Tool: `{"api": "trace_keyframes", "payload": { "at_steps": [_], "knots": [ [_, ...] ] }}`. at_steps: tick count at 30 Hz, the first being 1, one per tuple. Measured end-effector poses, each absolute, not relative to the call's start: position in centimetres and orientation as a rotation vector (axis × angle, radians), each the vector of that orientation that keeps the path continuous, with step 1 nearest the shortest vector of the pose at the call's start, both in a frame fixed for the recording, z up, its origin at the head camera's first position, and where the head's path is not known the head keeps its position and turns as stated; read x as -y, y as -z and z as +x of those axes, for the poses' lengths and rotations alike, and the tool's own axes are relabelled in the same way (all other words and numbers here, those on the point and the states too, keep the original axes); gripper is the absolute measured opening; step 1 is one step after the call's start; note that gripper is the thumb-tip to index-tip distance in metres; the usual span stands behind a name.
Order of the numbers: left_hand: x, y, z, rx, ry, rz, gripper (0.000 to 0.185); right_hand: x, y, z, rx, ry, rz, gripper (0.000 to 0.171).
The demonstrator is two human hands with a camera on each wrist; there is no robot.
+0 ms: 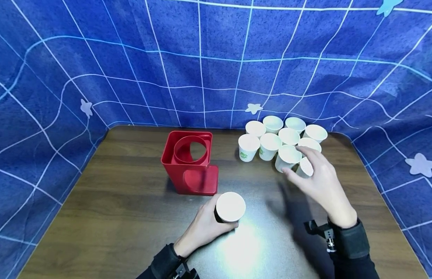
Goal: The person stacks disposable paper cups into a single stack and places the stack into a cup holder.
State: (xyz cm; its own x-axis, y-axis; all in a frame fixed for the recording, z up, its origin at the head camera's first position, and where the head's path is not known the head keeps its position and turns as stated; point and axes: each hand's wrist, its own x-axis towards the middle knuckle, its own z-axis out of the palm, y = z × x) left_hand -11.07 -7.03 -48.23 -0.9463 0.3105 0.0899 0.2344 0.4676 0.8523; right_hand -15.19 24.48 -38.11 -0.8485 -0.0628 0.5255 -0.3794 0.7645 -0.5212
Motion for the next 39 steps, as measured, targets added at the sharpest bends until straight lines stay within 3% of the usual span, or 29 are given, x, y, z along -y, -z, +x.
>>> {"api": "trace_keyframes", "payload": {
  "at_steps": [28,39],
  "knots": [
    [7.0,47.9,-12.3,-2.615,-1.473,0.591,0.07,-30.3,41.2,-17.4,2.818,-0.821,0.005,0.091],
    [6.5,47.7,-13.0,-2.619,-1.41,0.629,0.068,-31.0,42.1,-17.9,2.87,-0.768,0.057,0.062]
  ]
}}
